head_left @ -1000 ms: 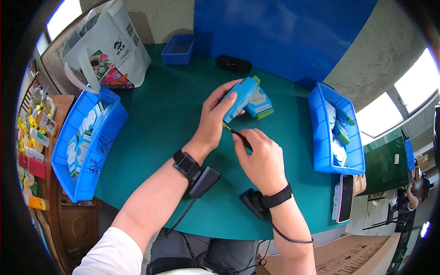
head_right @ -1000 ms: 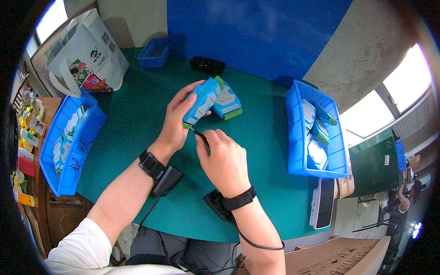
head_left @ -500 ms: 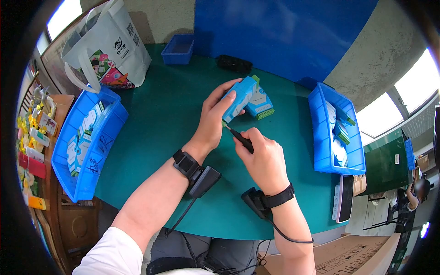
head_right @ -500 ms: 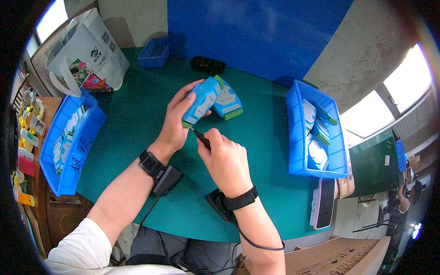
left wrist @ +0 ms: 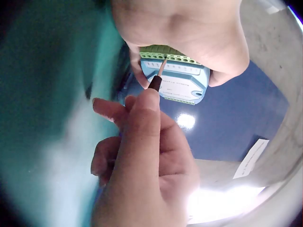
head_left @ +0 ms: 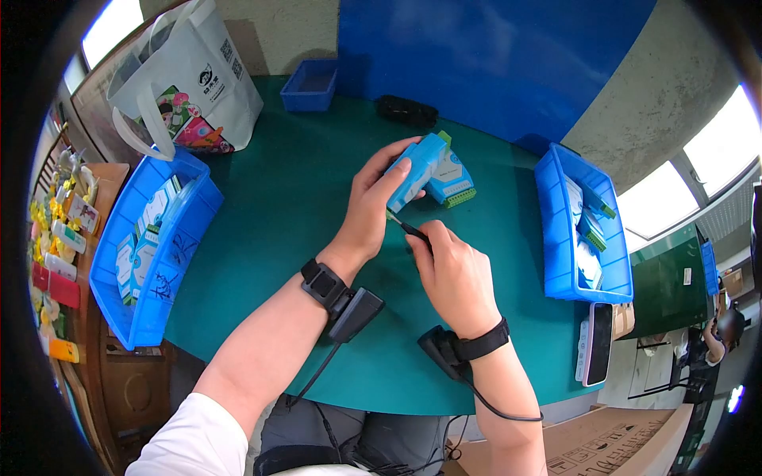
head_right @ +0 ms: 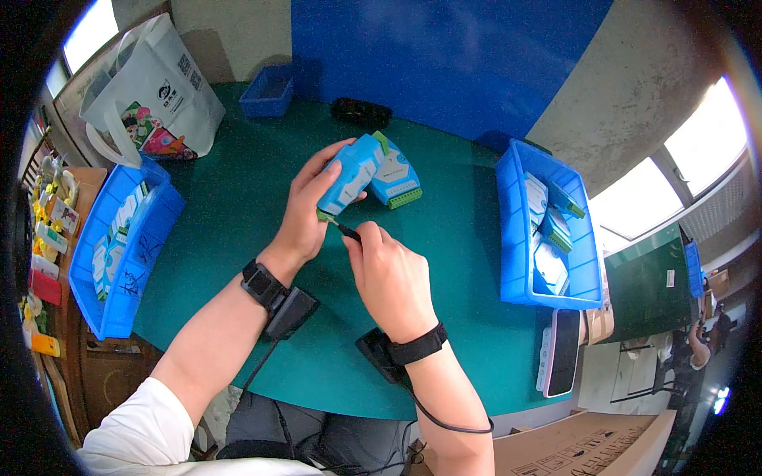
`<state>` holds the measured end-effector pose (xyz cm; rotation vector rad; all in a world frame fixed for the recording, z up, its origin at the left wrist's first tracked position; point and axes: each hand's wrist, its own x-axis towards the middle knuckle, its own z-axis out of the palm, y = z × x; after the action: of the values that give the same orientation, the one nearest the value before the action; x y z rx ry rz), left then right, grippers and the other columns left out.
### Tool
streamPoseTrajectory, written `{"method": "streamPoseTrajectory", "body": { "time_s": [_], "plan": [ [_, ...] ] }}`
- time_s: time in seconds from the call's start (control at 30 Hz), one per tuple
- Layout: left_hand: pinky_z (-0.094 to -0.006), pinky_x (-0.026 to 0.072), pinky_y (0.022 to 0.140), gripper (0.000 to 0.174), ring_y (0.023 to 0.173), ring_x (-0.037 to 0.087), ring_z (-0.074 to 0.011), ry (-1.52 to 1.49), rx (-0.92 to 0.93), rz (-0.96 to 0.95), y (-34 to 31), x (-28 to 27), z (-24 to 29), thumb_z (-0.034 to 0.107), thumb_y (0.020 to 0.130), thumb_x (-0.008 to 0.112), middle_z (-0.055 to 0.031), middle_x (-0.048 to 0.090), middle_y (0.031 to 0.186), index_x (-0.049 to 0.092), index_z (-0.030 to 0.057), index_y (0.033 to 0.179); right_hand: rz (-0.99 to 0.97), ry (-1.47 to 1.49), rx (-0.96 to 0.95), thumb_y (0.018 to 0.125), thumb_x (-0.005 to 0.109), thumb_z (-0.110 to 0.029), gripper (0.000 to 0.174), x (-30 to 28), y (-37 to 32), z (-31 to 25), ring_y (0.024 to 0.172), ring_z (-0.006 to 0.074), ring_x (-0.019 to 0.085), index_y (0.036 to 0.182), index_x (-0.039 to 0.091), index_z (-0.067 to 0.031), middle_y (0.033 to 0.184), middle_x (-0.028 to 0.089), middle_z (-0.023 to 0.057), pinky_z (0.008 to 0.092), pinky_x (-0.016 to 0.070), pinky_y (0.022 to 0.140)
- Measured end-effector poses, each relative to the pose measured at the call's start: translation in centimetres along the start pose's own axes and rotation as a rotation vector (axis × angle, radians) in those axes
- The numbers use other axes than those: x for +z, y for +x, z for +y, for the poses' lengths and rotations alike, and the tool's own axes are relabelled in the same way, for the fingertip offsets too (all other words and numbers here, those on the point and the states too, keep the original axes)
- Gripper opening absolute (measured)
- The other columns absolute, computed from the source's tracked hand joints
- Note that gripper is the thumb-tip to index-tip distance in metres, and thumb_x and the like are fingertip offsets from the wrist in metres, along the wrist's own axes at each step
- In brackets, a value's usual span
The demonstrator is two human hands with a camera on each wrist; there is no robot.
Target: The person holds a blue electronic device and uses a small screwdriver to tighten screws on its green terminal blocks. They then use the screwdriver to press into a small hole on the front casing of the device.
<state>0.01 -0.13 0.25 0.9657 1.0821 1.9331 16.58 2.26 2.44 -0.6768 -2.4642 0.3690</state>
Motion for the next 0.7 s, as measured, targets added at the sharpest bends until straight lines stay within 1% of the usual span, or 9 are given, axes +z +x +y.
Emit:
{"method": "streamPoseTrajectory", "body": {
  "time_s": [0.2,0.3,0.4,0.5,0.6,0.7],
  "plan": [
    [-0.0369,0.0573,0.096,0.047,0.122,0.062,-0.0202,0.020,0.005,-0.011,-0.11,0.18,0.17,0.031,0.105,0.054,-0.0115,0.059,0.140,0.054,0.0060,0.145,-0.026,-0.005,0.014,0.102,0.061,-0.024,0.024,-0.04,-0.01,-0.08,0.063,0.0354,0.067,0.088,0.054,-0.0060,0.073,0.066,0.0145,0.0441,0.0512,0.053],
    [-0.0368,0.0575,0.095,0.046,0.122,0.062,-0.0205,0.065,0.037,-0.053,-0.15,0.34,0.29,0.030,0.105,0.053,-0.0118,0.059,0.141,0.055,0.0056,0.144,-0.059,-0.032,0.018,0.103,0.061,-0.023,0.025,0.09,-0.06,0.08,0.063,0.0366,0.066,0.087,0.053,-0.0051,0.073,0.066,0.0142,0.0447,0.0509,0.053],
    [-0.0364,0.0577,0.095,0.045,0.122,0.063,-0.0208,0.064,0.038,-0.048,-0.21,0.37,0.27,0.028,0.106,0.053,-0.0121,0.059,0.142,0.056,0.0052,0.144,-0.094,0.001,0.069,0.102,0.062,-0.022,0.024,-0.12,0.04,-0.16,0.066,0.0394,0.067,0.087,0.053,-0.0044,0.076,0.067,0.0159,0.0465,0.0520,0.055],
    [-0.0363,0.0578,0.095,0.044,0.121,0.063,-0.0209,0.038,0.039,-0.061,-0.22,0.47,0.05,0.028,0.106,0.053,-0.0122,0.058,0.143,0.056,0.0053,0.143,-0.037,0.188,0.074,0.099,0.064,-0.021,0.022,0.06,0.07,-0.04,0.070,0.0419,0.068,0.089,0.054,-0.0042,0.079,0.067,0.0185,0.0487,0.0531,0.058],
    [-0.0364,0.0577,0.095,0.044,0.120,0.063,-0.0208,0.033,0.022,-0.041,-0.26,0.42,0.26,0.028,0.106,0.053,-0.0122,0.059,0.142,0.056,0.0053,0.143,0.016,0.267,0.083,0.096,0.067,-0.019,0.020,0.26,0.02,0.09,0.072,0.0440,0.068,0.090,0.054,-0.0042,0.081,0.068,0.0204,0.0510,0.0535,0.061],
    [-0.0362,0.0575,0.095,0.044,0.120,0.063,-0.0206,0.046,0.030,-0.039,-0.18,0.33,0.18,0.028,0.106,0.053,-0.0121,0.059,0.142,0.056,0.0055,0.143,-0.010,0.212,0.064,0.094,0.069,-0.018,0.020,0.17,-0.11,0.37,0.071,0.0420,0.068,0.091,0.055,-0.0046,0.081,0.068,0.0183,0.0491,0.0536,0.059]
  ]
}}
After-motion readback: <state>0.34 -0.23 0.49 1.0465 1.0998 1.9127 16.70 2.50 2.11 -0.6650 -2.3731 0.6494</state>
